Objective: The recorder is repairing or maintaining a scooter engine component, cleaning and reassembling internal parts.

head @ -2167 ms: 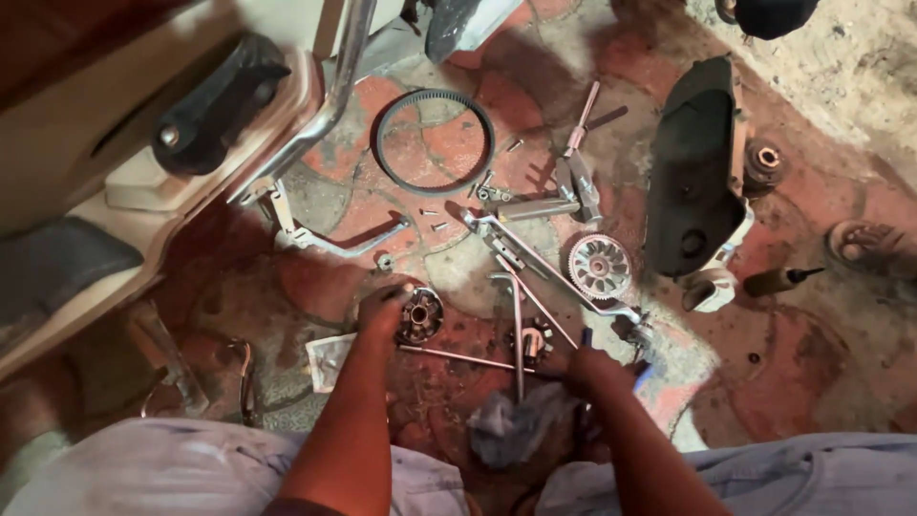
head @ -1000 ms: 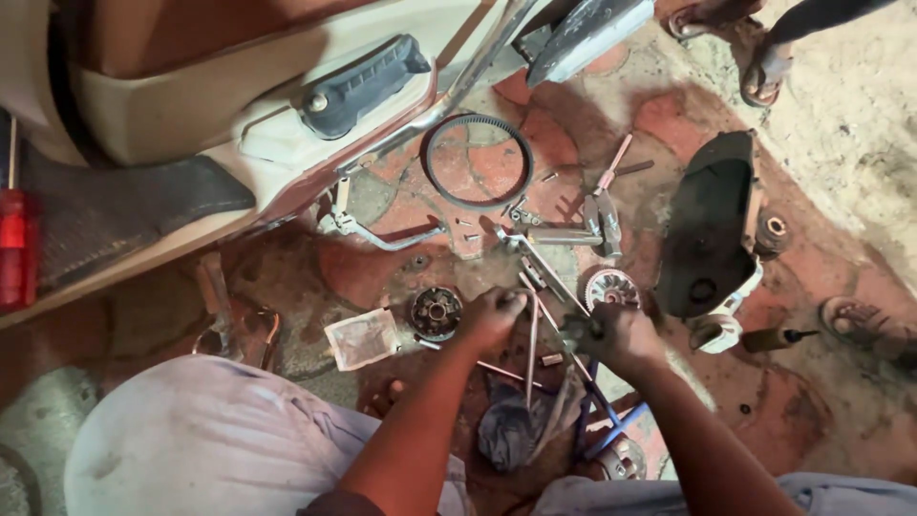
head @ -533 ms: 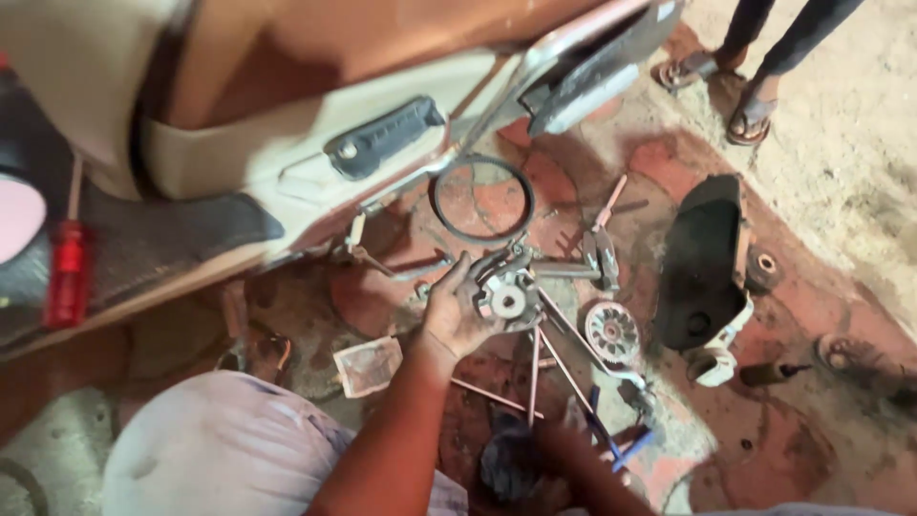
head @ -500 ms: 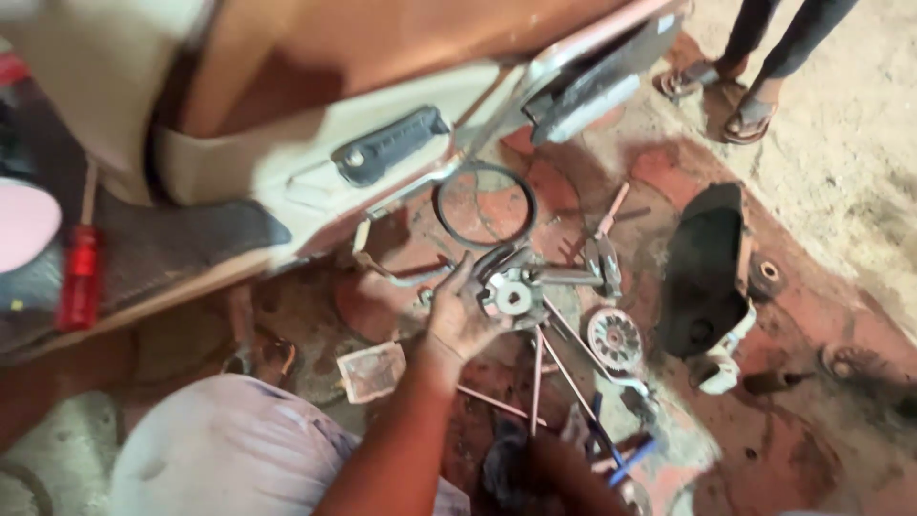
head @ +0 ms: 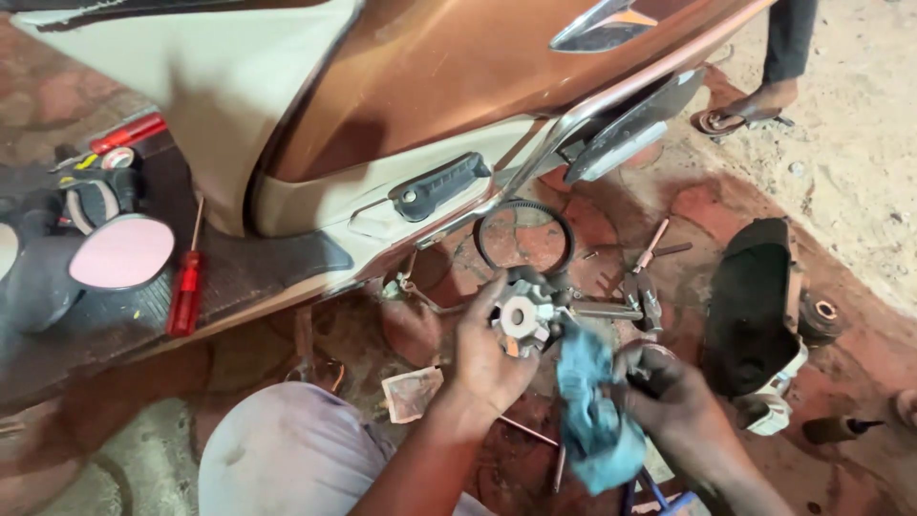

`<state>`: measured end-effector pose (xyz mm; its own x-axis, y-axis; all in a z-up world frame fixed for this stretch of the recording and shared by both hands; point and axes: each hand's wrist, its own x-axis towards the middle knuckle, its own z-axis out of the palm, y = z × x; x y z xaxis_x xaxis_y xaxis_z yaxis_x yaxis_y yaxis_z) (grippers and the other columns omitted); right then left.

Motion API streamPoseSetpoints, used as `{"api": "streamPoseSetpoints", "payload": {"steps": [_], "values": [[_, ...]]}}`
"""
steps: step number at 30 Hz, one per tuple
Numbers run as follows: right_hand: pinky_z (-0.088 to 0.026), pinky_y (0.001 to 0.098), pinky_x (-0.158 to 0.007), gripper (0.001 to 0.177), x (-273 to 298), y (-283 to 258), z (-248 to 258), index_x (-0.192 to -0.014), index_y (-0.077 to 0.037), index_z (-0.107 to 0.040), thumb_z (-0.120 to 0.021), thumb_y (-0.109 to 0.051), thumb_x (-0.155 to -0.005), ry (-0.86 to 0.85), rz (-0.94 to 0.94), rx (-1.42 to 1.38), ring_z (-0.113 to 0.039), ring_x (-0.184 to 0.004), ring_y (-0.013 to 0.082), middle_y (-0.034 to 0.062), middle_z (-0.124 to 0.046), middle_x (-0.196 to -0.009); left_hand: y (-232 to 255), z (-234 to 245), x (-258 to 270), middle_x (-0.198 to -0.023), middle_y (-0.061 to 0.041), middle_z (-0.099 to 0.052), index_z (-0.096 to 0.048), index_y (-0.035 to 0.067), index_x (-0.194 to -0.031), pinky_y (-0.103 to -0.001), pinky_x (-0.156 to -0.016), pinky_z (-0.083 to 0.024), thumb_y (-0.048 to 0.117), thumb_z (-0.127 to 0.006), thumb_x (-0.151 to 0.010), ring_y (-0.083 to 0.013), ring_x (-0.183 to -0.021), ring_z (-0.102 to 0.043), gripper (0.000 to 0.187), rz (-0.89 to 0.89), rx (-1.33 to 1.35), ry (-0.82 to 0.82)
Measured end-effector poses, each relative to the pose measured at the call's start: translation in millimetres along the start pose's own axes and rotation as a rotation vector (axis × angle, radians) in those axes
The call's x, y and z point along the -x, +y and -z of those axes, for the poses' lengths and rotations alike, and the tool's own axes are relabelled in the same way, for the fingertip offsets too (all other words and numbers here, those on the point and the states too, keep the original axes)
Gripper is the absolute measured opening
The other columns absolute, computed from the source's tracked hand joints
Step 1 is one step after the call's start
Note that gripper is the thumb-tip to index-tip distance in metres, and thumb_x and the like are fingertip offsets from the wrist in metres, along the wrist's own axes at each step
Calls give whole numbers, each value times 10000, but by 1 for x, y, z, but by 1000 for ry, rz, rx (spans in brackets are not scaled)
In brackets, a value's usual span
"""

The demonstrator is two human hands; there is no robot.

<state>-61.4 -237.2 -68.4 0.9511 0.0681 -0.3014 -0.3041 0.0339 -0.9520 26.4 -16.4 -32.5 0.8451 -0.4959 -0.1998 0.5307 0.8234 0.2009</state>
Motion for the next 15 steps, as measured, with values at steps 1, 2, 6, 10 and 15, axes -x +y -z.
{"api": "streamPoseSetpoints", "payload": {"steps": [1, 2, 6, 10, 15], "values": [[-575, 424, -809, 297, 0, -21, -21, -1089, 50, -647, -773, -40, -836, 153, 107, 56, -717, -951, 281, 160, -731, -995, -4, 8, -2, -1062, -88, -729, -719, 108, -1108, -367, -744, -574, 400, -594, -1027, -209, -888, -693, 328, -30, -21, 52], [-579, 412, -840, 294, 0, -42, -40, -1115, 36, -650, -767, -60, -863, 306, 212, 113, -703, -933, 268, 163, -741, -1006, -8, 17, -4, -945, -51, -719, -741, 114, -1097, -373, -683, -570, 414, -615, -1031, -196, -810, -676, 331, -59, -41, 105], [-544, 418, -920, 301, -8, -57, -119, -1142, -2, -687, -728, -31, -845, 516, 659, 656, -670, -1059, 329, 185, -686, -1155, -26, 41, -11, -1040, -12, -714, -738, 106, -1254, -262, -664, -466, 374, -602, -1158, -107, -784, -573, 315, -109, -118, -53], [-516, 452, -882, 250, 1, -66, -139, -1028, -34, -729, -744, -21, -779, 316, 726, 771, -625, -1005, 386, 166, -696, -1080, 15, -3, 15, -1000, -60, -746, -701, 95, -1139, -325, -758, -565, 420, -511, -1053, -175, -839, -682, 385, 1, -266, 120], [-506, 444, -836, 252, 1, -71, -102, -941, -60, -727, -748, -5, -696, -30, 755, 859, -618, -961, 379, 129, -697, -990, 9, 41, 7, -1028, -90, -756, -690, 76, -1118, -329, -770, -566, 384, -494, -1089, -189, -877, -704, 366, 235, -236, 4]]}}
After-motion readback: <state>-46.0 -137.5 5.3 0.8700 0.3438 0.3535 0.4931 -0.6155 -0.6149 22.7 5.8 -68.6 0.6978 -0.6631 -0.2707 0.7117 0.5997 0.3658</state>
